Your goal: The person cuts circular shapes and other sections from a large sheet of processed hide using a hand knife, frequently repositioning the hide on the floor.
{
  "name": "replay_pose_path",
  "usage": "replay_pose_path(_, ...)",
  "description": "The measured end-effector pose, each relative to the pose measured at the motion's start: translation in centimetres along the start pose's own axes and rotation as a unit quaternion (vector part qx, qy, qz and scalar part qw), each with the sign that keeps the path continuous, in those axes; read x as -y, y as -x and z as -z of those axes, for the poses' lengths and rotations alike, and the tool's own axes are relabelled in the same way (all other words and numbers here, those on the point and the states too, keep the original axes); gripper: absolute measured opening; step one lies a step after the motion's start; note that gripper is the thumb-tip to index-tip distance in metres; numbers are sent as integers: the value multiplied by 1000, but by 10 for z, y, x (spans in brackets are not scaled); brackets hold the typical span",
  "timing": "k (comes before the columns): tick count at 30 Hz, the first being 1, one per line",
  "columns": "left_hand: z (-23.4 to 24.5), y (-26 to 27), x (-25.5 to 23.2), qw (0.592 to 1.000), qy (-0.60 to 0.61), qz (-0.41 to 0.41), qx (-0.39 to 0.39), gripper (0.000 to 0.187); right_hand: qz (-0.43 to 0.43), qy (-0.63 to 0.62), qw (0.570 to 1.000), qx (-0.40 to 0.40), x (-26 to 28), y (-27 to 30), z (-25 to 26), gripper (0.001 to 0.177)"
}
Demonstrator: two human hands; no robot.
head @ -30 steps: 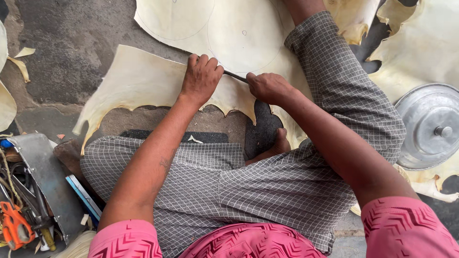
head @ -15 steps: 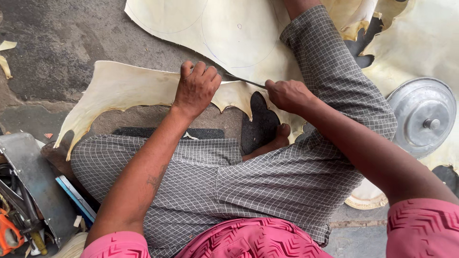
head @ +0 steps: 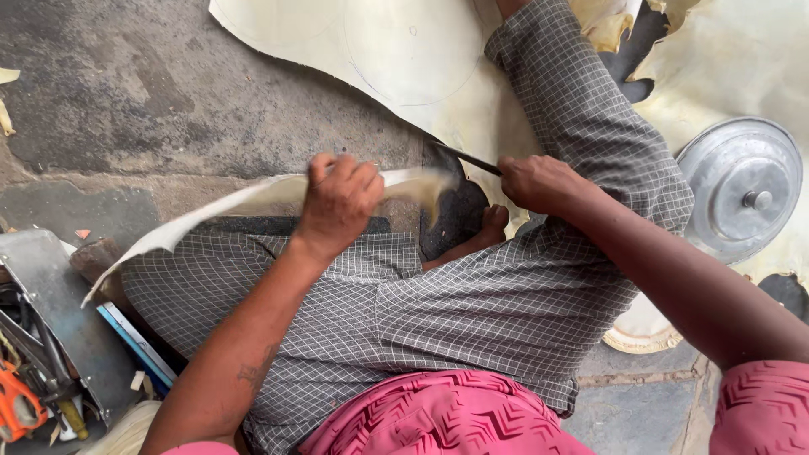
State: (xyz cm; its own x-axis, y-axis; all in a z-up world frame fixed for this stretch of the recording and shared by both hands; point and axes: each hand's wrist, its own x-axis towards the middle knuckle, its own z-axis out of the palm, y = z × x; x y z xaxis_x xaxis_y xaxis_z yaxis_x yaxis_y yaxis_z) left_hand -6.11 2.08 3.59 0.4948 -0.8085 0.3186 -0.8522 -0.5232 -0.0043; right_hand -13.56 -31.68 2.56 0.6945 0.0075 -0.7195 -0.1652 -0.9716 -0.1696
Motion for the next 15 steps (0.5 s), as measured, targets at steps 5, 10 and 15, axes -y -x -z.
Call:
replay_pose_path(5,68,30,44,994,-23,111,-7,11,0,-10,1000,8,3,12,-3,23)
replay_pose_path(10,139,33,104,983,-19,165,-82,13,113,-171,968,-145,10,-22,-5,29)
replay_pose_path(15,236,32,188,961,3,196,-196,25,163,-191,928,-276,13,-14,-5,31)
